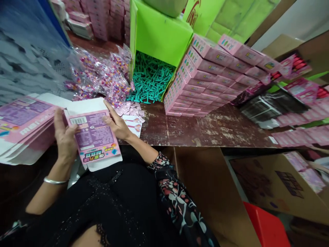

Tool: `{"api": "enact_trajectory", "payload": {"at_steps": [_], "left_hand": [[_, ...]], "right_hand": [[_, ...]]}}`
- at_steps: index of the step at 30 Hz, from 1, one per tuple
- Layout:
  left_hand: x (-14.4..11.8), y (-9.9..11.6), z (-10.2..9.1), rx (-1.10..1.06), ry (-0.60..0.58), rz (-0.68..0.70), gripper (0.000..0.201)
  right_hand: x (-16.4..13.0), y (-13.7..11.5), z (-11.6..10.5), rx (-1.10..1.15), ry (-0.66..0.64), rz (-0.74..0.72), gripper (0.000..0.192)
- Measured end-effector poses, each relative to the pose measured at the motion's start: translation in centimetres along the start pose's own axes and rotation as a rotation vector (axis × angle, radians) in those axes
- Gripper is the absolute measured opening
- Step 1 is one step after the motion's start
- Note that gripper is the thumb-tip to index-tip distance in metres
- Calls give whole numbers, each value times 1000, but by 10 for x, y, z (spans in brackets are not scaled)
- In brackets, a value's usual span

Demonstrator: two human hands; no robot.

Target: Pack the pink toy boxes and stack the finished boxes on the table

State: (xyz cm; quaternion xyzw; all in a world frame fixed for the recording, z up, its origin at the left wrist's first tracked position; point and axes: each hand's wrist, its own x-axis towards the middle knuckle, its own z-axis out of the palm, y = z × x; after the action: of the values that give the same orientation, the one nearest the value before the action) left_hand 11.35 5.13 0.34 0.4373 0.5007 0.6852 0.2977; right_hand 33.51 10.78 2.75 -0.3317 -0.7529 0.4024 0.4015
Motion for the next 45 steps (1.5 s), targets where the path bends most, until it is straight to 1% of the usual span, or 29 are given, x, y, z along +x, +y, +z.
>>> {"api": "enact_trajectory", "payload": {"at_steps": [3,4,5,7,9,10,12,13,15,16,19,20,21,23,25,27,30,31,33,35,36,38,40,43,45], "left_hand": [[2,-18,-1,109,-60,3,67],[4,-24,-4,157,-72,-6,63],[5,-30,-7,199,-78,-16,64],[7,-39,-13,241,-69,-23,67],[6,-45,-17,266,-34,-11,69],[5,-47,-18,276,2,3,69],[2,-50,-21,292,106,43,72],[1,-50,-23,298,159,62,76],[0,-48,-29,301,211,88,84],[-1,-45,-32,299,205,96,88],[-1,-31,-42,282,108,108,95],[-1,-25,-44,272,62,109,93],[-1,-20,-46,265,8,110,88],[0,-10,-48,260,-108,110,69],[2,-5,-49,238,-200,98,57],[4,-4,-49,171,-240,44,58],[7,-4,-50,71,-254,-97,69],[9,-3,-51,64,-257,-142,70],[11,1,-52,94,-297,-205,67],[12,7,-54,147,-355,-207,62],[11,10,-54,177,-370,-181,59],[8,15,-52,230,-355,-100,49],[5,18,-48,257,-290,-38,41],[1,20,-42,253,-200,-25,36],[1,19,-42,252,-217,-35,40]], "right_hand": [[-3,20,4,50,23,139,52],[-4,26,5,36,38,167,46],[-3,30,6,8,54,180,41],[0,36,9,-59,75,168,37],[4,38,14,-93,75,148,37],[5,38,18,-84,74,146,35],[8,37,24,-19,86,153,33],[9,35,27,25,102,157,35],[11,30,31,109,114,162,46],[13,27,31,142,90,163,51],[20,16,25,228,-67,152,64],[22,12,21,251,-121,144,67],[24,8,17,270,-165,134,66],[23,3,10,300,-235,124,61],[19,1,4,334,-286,134,58],[13,2,1,368,-291,168,63],[9,4,-2,365,-254,220,71],[9,3,-4,348,-260,221,69],[13,0,-10,285,-323,198,55],[18,-4,-17,194,-420,172,36],[21,-6,-20,143,-460,165,31],[26,-10,-24,62,-499,159,25],[31,-13,-25,26,-503,153,25],[37,-14,-26,24,-517,146,39],[37,-12,-27,35,-536,145,46]]}}
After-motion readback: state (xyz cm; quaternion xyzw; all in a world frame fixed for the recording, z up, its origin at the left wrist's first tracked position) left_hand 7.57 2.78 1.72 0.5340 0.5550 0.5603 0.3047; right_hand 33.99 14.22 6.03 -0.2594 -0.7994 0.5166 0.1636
